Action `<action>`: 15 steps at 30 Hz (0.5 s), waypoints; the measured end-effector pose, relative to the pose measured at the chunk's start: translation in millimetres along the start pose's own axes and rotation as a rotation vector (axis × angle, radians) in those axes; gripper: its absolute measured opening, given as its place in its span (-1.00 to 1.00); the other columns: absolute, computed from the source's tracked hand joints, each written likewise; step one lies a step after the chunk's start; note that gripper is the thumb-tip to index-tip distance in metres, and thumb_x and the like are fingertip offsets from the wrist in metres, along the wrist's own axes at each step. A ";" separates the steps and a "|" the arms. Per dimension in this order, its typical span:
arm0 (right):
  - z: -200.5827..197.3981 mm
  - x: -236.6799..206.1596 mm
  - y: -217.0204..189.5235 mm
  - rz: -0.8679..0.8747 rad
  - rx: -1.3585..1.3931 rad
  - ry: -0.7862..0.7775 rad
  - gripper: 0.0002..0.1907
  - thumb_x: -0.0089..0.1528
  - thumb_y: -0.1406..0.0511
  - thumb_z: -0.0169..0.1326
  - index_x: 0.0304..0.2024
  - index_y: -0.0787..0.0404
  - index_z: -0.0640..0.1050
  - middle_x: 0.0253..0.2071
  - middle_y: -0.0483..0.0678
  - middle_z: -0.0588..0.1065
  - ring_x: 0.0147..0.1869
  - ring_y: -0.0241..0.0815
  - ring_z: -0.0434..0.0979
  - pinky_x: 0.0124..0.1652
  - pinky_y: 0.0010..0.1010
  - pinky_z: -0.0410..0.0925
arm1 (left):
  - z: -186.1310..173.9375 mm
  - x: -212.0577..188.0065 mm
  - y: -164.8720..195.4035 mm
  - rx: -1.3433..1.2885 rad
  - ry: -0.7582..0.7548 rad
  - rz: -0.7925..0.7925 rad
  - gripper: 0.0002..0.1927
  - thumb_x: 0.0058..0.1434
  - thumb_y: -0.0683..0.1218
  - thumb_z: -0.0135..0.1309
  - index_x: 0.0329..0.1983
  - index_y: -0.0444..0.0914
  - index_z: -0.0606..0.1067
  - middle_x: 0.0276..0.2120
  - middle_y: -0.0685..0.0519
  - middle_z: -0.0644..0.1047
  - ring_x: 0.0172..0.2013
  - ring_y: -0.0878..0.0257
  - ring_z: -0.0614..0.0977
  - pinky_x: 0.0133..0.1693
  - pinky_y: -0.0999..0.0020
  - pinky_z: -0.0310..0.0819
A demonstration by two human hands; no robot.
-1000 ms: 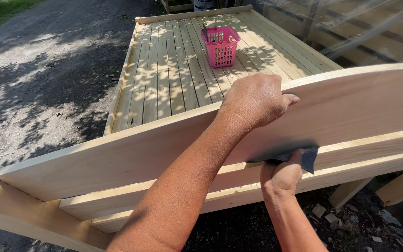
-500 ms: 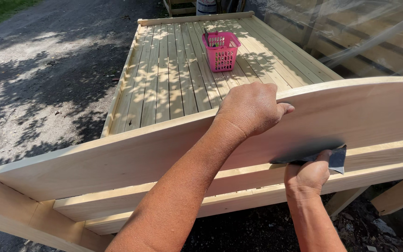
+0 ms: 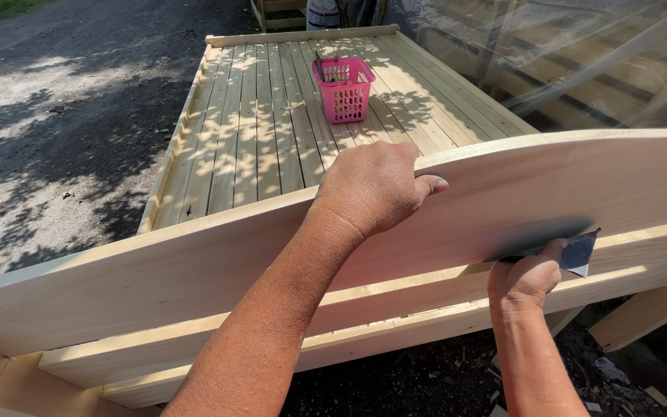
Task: The person sands a large wooden bench headboard outdoors, holding the panel steady with one hand while rubbing sandpaper along its top edge and rails. They work along the length of the board, repositioning to sand different sections of the frame.
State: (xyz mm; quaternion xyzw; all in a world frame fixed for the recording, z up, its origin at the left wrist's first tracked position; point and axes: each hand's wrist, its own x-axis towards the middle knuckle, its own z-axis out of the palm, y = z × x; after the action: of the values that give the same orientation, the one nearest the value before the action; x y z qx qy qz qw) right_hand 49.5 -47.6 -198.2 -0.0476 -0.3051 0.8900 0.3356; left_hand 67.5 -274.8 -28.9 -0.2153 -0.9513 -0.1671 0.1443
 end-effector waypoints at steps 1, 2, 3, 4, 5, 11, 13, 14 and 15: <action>1.8 -18.5 13.7 -0.005 0.024 -0.023 -0.51 0.51 0.07 -0.33 0.29 0.22 0.38 0.28 -0.08 0.39 0.33 -0.17 0.39 0.31 -0.28 0.30 | -0.8 -0.6 0.0 0.002 0.005 0.003 -0.39 0.19 0.37 0.06 -0.16 -0.26 0.58 -0.35 -0.13 0.64 -0.24 -0.04 0.70 -0.15 0.01 0.58; 2.4 -35.9 27.5 0.022 0.039 -0.034 -0.53 0.49 0.08 -0.32 0.30 0.16 0.37 0.29 -0.11 0.39 0.34 -0.19 0.38 0.32 -0.31 0.28 | -1.5 -1.0 0.1 0.003 0.007 0.004 -0.39 0.19 0.37 0.06 -0.15 -0.27 0.58 -0.36 -0.14 0.64 -0.24 -0.04 0.70 -0.15 0.01 0.58; 1.9 -45.6 34.1 0.049 0.051 -0.044 -0.54 0.47 0.10 -0.32 0.32 0.11 0.35 0.30 -0.14 0.40 0.35 -0.22 0.37 0.34 -0.34 0.26 | -2.3 -1.3 0.2 0.006 -0.004 0.007 -0.39 0.20 0.37 0.06 -0.15 -0.26 0.58 -0.35 -0.14 0.64 -0.23 -0.05 0.70 -0.15 0.01 0.57; 1.4 -51.7 39.2 0.065 0.068 -0.062 -0.54 0.48 0.09 -0.32 0.32 0.13 0.36 0.30 -0.13 0.40 0.35 -0.21 0.37 0.33 -0.32 0.27 | -2.8 -1.2 0.3 0.009 -0.011 0.010 -0.39 0.21 0.37 0.05 -0.14 -0.26 0.57 -0.34 -0.14 0.65 -0.22 -0.05 0.69 -0.14 0.01 0.57; -0.3 -51.2 39.5 0.082 0.086 -0.081 -0.53 0.49 0.08 -0.33 0.32 0.14 0.36 0.29 -0.12 0.40 0.35 -0.20 0.37 0.33 -0.31 0.28 | -3.2 -0.9 0.3 0.014 -0.017 0.014 -0.39 0.22 0.37 0.05 -0.14 -0.26 0.57 -0.34 -0.14 0.65 -0.21 -0.06 0.69 -0.14 0.00 0.57; -11.5 21.4 -5.6 0.025 0.042 -0.148 -0.47 0.51 0.05 -0.40 0.32 0.20 0.35 0.31 -0.05 0.39 0.43 -0.12 0.39 0.39 -0.23 0.33 | 0.5 4.7 -2.0 -0.024 -0.095 0.004 -0.40 0.26 0.34 0.01 -0.10 -0.29 0.54 -0.29 -0.15 0.65 -0.18 -0.01 0.69 -0.12 0.02 0.56; -3.7 15.9 -6.3 0.021 0.030 -0.058 -0.48 0.53 0.03 -0.38 0.33 0.18 0.34 0.30 -0.05 0.38 0.45 -0.14 0.40 0.39 -0.23 0.29 | 3.2 6.6 -2.9 -0.063 -0.076 0.045 -0.44 0.26 0.30 0.03 -0.10 -0.29 0.54 -0.29 -0.15 0.65 -0.18 -0.03 0.69 -0.11 0.02 0.55; 1.4 1.3 -0.4 0.018 -0.002 -0.067 -0.46 0.51 0.03 -0.41 0.31 0.20 0.36 0.29 -0.05 0.39 0.41 -0.14 0.39 0.39 -0.24 0.31 | 4.6 7.3 -3.1 -0.083 -0.067 0.067 -0.45 0.26 0.28 0.04 -0.10 -0.30 0.54 -0.29 -0.15 0.66 -0.18 -0.04 0.69 -0.11 0.02 0.55; 8.6 -19.8 11.2 0.013 -0.030 -0.078 -0.44 0.49 0.03 -0.43 0.29 0.21 0.37 0.28 -0.05 0.39 0.38 -0.14 0.39 0.38 -0.25 0.34 | 5.9 7.9 -3.2 -0.088 -0.056 0.084 -0.46 0.25 0.26 0.05 -0.09 -0.30 0.54 -0.27 -0.16 0.65 -0.17 -0.05 0.69 -0.11 0.02 0.55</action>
State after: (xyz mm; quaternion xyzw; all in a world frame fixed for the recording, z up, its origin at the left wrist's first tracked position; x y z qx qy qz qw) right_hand 55.9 -71.0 -200.1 -0.0197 -0.3309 0.8886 0.3170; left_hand 58.0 -272.4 -32.3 -0.2656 -0.9368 -0.1964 0.1149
